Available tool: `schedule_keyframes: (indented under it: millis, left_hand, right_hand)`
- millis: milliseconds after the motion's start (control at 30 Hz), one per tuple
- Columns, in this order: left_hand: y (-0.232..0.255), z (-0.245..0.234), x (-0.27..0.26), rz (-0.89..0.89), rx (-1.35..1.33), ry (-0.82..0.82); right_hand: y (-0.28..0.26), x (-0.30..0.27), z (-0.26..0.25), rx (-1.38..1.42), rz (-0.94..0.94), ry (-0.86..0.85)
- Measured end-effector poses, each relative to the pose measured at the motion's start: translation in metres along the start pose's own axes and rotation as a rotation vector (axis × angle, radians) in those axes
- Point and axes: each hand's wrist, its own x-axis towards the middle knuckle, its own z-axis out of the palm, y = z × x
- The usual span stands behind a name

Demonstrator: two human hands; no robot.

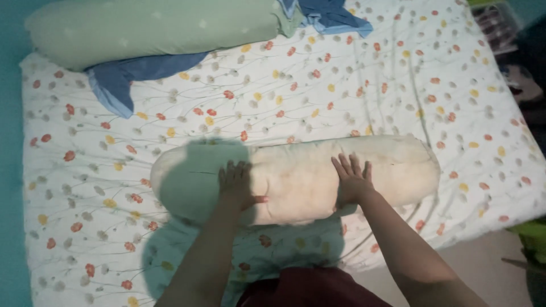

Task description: The person removes pillowcases from three cylindrical pillows on a bed. They pull the cases off each pillow by hand, one after another, and place the bare pillows on a nearby chair.

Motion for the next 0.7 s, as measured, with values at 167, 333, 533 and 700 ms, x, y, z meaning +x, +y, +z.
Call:
schedule_keyframes:
  millis: [167, 333, 533, 700]
  left_hand:
    - [0.010, 0.015, -0.014, 0.021, 0.112, -0.105]
    - [-0.022, 0.068, -0.006, 0.078, 0.092, -0.070]
    - [0.005, 0.009, -0.033, 0.132, -0.370, 0.311]
    - [0.081, -0.061, -0.092, 0.250, -0.457, 0.456]
  right_hand:
    - [0.014, -0.005, 0.087, 0.021, 0.077, 0.112]
    - [0.027, -0.016, 0.125, 0.143, 0.086, 0.332]
    - [0.025, -0.074, 0.103, 0.600, 0.176, 0.561]
    - [0.039, -0.179, 0.107, 0.903, 0.322, 0.718]
